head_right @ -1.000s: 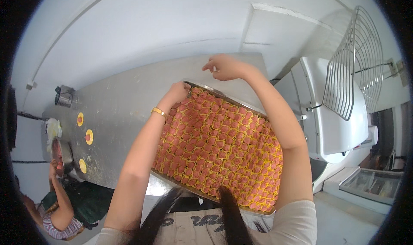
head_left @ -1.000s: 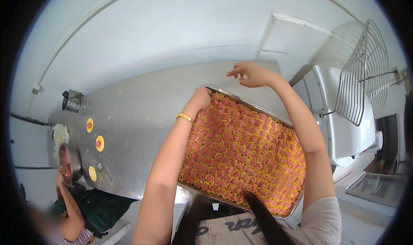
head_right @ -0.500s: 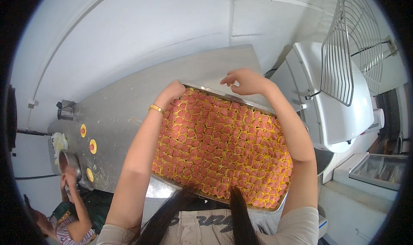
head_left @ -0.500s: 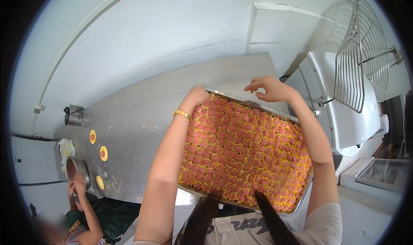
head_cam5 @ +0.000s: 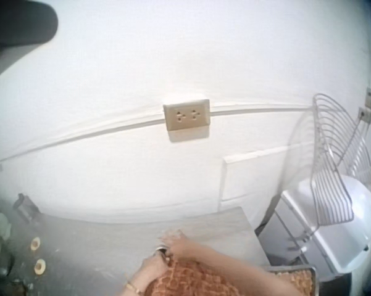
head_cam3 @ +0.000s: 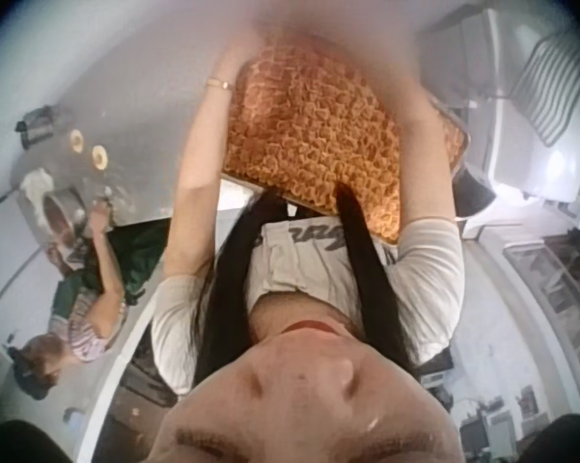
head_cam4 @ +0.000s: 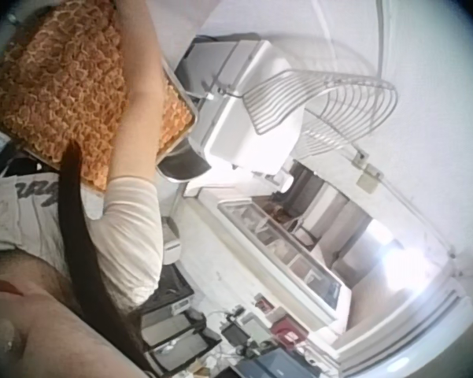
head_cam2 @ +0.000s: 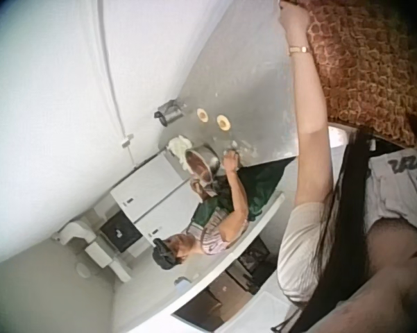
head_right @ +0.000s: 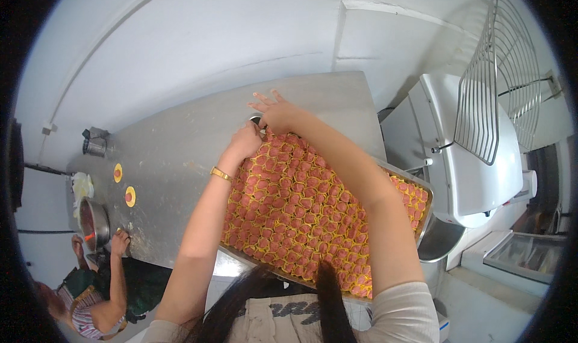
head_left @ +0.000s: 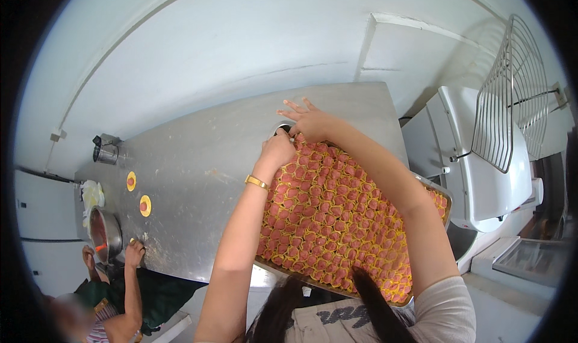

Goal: The person places small red filling onto yellow dough discs and folds them into pastries, arranging them in rows on a metal tray. Another person at the same table also prepares dough and filling. The camera wearer continues filling and folding pastries throughout the clip.

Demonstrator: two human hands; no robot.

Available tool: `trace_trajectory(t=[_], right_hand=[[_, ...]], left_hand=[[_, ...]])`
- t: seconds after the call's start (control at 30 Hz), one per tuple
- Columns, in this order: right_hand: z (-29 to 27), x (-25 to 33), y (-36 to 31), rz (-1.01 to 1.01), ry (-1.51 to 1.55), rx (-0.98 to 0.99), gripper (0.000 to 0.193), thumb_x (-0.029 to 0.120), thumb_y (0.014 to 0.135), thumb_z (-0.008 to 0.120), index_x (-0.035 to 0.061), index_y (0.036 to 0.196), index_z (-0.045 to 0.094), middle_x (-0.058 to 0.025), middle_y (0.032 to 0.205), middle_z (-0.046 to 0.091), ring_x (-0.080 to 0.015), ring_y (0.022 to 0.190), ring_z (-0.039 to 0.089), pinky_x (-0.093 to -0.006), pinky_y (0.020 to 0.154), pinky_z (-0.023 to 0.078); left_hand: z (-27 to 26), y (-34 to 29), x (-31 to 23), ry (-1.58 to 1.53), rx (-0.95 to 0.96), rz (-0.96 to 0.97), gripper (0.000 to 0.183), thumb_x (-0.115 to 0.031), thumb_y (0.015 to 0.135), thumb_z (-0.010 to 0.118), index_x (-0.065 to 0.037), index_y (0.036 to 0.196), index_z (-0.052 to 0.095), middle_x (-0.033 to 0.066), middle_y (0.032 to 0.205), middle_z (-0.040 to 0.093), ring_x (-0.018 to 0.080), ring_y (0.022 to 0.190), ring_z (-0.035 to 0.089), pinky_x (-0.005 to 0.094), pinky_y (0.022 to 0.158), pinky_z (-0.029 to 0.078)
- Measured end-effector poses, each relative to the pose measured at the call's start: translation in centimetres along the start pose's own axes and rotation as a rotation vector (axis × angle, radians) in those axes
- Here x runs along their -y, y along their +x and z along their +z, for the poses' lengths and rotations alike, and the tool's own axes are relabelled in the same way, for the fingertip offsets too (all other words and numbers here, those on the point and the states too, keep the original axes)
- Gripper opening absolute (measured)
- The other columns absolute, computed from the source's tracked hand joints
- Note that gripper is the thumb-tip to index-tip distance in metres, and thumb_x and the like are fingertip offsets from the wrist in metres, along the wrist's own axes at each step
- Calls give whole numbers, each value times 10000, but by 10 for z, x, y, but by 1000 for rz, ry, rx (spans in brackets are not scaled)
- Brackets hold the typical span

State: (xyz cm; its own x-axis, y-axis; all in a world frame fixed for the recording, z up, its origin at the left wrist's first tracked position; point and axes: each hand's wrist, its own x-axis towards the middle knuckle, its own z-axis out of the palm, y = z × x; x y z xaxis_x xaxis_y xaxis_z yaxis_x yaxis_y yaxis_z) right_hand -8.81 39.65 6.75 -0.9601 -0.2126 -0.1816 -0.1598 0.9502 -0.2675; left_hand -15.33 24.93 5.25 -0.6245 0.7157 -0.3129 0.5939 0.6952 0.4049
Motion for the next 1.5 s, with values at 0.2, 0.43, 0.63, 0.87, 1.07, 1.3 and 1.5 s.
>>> trace_trajectory(t=[0.2, 0.43, 0.63, 0.87, 1.07, 1.3, 1.5], right_hand=[[7, -1, 5, 4, -57, 64, 286, 119, 761, 638, 254, 999, 721, -9, 1554, 166, -249, 1447, 34, -596, 1131, 67], [13, -1, -2, 56, -87, 47, 224, 157, 752, 664, 257, 942, 726, -8, 1553, 169, -249, 1447, 37, -602, 1127, 78], [13, 2, -6, 83, -78, 34, 204, 150, 743, 677, 243, 918, 721, -7, 1549, 187, -252, 1447, 50, -605, 1123, 107], [9, 7, 10, -7, -40, -36, 211, 99, 720, 668, 163, 913, 725, -35, 1354, 484, -226, 1344, 337, -570, 1123, 168], [19, 15, 32, -62, -182, 75, 152, 131, 715, 665, 166, 843, 740, -46, 933, 682, -215, 927, 633, -491, 1116, 232], [20, 12, 42, -45, -311, 188, 115, 218, 676, 698, 136, 756, 714, -66, 815, 692, -219, 869, 643, -436, 977, 372], [13, 15, 62, -57, -356, 273, 200, 115, 687, 639, 192, 841, 742, -58, 820, 691, -237, 826, 628, -387, 880, 407]], left_hand=[[4, -5, 6, -14, -43, 62, 326, -154, 857, 441, 77, 1085, 465, 296, 999, 630, 410, 1016, 587, 506, 1004, 321], [5, -6, 7, 105, -20, 111, 310, -195, 889, 433, 29, 1101, 463, 259, 1027, 626, 385, 1083, 553, 541, 1084, 219], [-2, -12, 5, 115, -9, 122, 299, -192, 897, 420, 17, 1104, 473, 250, 1019, 630, 390, 1069, 558, 547, 1093, 199], [-45, -34, 3, 0, -95, 147, 284, -135, 883, 388, -15, 1125, 475, 231, 1063, 617, 389, 1101, 533, 543, 1109, 159], [-72, -85, 55, -258, -270, 164, 291, -83, 883, 391, -30, 1159, 466, 196, 1065, 626, 366, 1106, 540, 501, 1087, 234], [-41, -153, 107, -399, -255, -24, 252, -75, 902, 419, -25, 1124, 527, 156, 1044, 661, 325, 1017, 606, 393, 913, 414], [-34, -150, 93, -426, -228, 24, 230, -123, 919, 468, -15, 1070, 605, 161, 1026, 664, 325, 984, 624, 351, 834, 470]])
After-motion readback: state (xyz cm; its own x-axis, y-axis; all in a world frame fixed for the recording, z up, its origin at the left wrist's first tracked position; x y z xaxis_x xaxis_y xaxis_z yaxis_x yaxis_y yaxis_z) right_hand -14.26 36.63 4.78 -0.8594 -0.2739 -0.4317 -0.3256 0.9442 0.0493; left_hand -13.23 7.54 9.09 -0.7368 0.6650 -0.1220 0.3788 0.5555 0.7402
